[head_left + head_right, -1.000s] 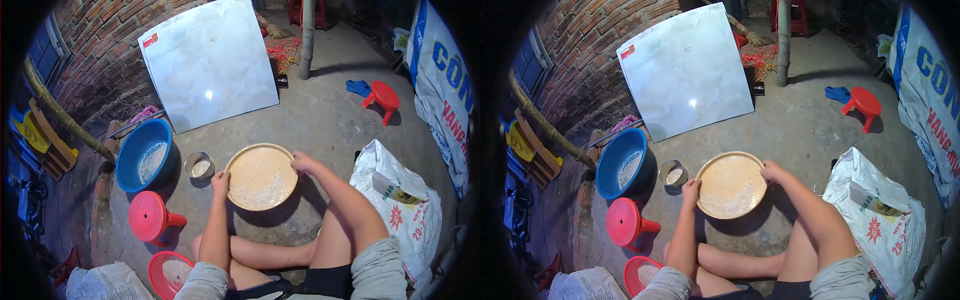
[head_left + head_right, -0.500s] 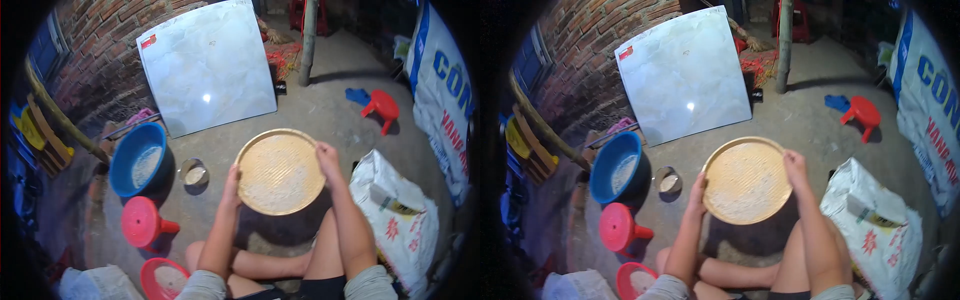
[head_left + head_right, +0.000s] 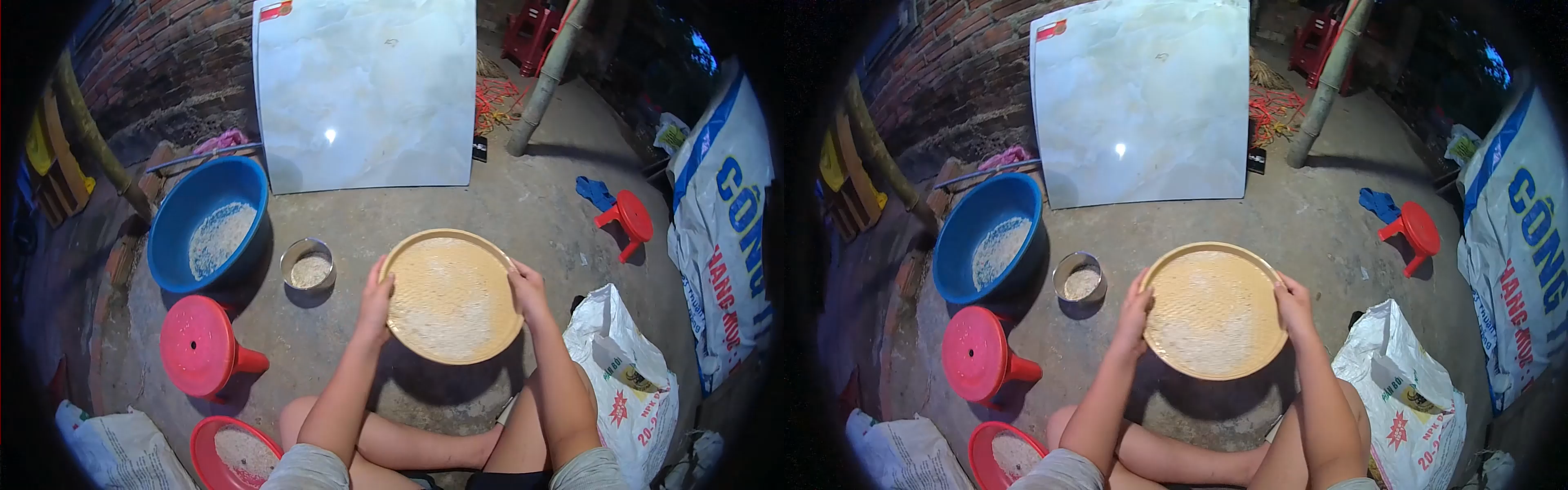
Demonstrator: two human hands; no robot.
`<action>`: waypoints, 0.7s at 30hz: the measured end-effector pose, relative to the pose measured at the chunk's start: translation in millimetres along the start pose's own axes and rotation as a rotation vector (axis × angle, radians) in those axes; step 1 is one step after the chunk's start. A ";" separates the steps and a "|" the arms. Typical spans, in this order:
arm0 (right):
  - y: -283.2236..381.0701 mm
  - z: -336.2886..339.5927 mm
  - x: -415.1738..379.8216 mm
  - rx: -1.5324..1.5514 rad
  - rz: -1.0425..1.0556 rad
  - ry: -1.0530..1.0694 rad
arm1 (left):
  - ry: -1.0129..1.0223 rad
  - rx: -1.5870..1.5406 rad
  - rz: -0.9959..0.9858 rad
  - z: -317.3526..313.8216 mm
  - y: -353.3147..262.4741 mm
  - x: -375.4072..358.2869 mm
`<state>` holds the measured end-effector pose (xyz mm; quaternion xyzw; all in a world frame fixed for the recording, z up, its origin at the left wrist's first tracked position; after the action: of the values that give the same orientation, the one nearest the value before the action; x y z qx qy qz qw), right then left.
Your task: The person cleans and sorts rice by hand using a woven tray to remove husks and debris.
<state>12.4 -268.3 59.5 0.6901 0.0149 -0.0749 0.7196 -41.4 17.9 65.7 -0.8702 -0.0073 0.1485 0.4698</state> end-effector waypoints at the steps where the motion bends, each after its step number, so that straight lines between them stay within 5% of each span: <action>1: 6.9 1.1 -5.7 0.014 -0.059 -0.005 | -0.004 -0.022 0.001 -0.7 3.3 0.8; 3: 9.1 -8.1 -14.7 0.006 -0.115 0.003 | 0.001 -0.044 -0.036 24.0 -3.9 12.8; 5: -4.5 -38.5 -34.7 -0.228 0.130 -0.057 | 0.016 -0.057 -0.073 52.6 -27.4 18.6; 10: 27.2 -66.7 -44.4 -0.159 0.091 0.139 | 0.001 -0.030 -0.045 68.9 -61.9 6.3; 14: 1.3 -16.0 -5.2 -0.027 -0.035 0.049 | -0.032 0.324 -0.293 21.1 4.0 8.2; 16: 0.3 -6.4 -9.4 0.025 -0.119 0.008 | 0.006 0.309 -0.274 26.6 10.9 16.8; 21: 20.9 -70.3 -62.0 -0.202 0.138 0.001 | 0.009 0.138 0.016 81.3 -37.9 27.0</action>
<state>-40.5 -192.1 84.6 0.6135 -0.0247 -0.0231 0.7890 -32.4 109.5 48.2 -0.8364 0.0122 0.1486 0.5275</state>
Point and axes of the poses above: each hand's wrist, its own x-axis towards the middle knuckle, its own z-axis out of the back of the hand, y = z × x, the point moved 1 cm from there along x, towards the middle knuckle, and after that the axes turned 2 degrees about -x, right-handed, at the moved point
